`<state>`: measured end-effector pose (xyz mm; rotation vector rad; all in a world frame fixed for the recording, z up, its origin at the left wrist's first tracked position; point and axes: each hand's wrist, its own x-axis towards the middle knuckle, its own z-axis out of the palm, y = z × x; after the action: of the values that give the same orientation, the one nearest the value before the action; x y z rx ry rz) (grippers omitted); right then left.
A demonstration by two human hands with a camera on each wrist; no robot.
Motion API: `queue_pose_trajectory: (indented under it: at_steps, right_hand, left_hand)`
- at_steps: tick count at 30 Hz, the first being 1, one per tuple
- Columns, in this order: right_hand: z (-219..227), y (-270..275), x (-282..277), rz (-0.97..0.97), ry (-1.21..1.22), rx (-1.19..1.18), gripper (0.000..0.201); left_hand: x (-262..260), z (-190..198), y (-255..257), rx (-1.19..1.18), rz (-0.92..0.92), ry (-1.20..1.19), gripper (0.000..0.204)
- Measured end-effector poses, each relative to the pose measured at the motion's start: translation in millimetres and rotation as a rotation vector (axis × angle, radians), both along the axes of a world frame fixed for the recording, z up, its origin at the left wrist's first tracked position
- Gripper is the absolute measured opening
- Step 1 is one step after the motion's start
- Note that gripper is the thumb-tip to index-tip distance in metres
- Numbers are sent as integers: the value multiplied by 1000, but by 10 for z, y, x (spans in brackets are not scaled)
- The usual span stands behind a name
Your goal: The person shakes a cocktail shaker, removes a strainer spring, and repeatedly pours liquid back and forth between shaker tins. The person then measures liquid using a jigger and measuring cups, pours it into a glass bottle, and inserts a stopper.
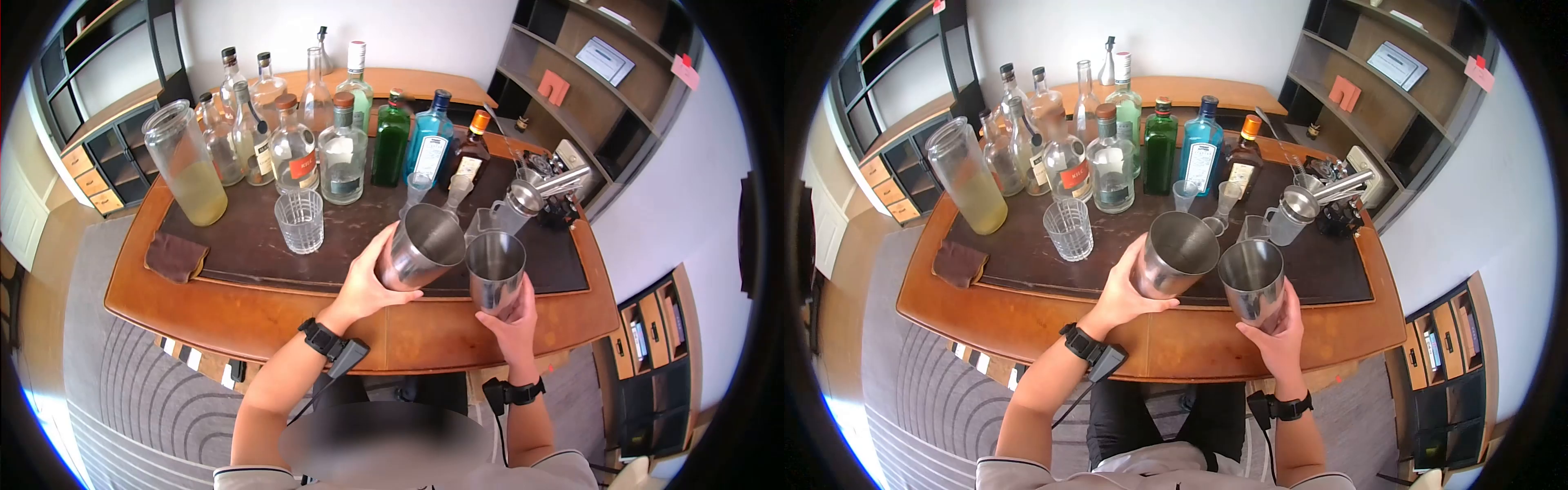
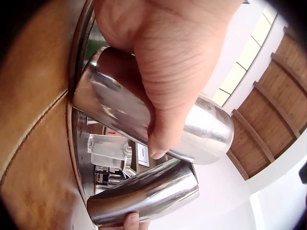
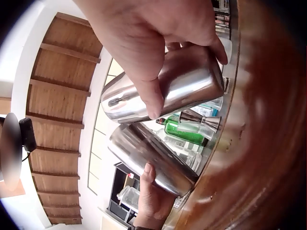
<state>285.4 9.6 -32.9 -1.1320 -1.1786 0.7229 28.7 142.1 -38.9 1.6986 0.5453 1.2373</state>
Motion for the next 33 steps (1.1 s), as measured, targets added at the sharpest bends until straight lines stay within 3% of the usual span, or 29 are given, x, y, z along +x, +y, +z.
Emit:
queue_pose_trajectory:
  at_steps: [3, 7, 13, 19, 21, 33]
  right_hand:
    - [-24, -35, -22, 17, 49, -5, 98]
    - [-120, -36, 47, 50, 73, -38, 100]
    - [-159, -35, 53, 114, 135, -34, 102]
    - [-285, -56, 54, 64, 65, 34, 102]
    - [-290, -67, 43, 129, 181, -5, 102]
    - [-349, -58, 66, 168, 233, 43, 99]
  left_hand:
    - [-29, 7, 11, 24, 48, -43, 108]
    - [-114, 135, 70, 138, 71, 95, 108]
    - [-161, 607, 64, 298, 95, 301, 105]
    - [-100, 1065, 179, 584, -25, 506, 101]
    - [-60, 1186, 190, 640, -12, 546, 98]
    - [170, 1798, 167, 1010, 17, 869, 93]
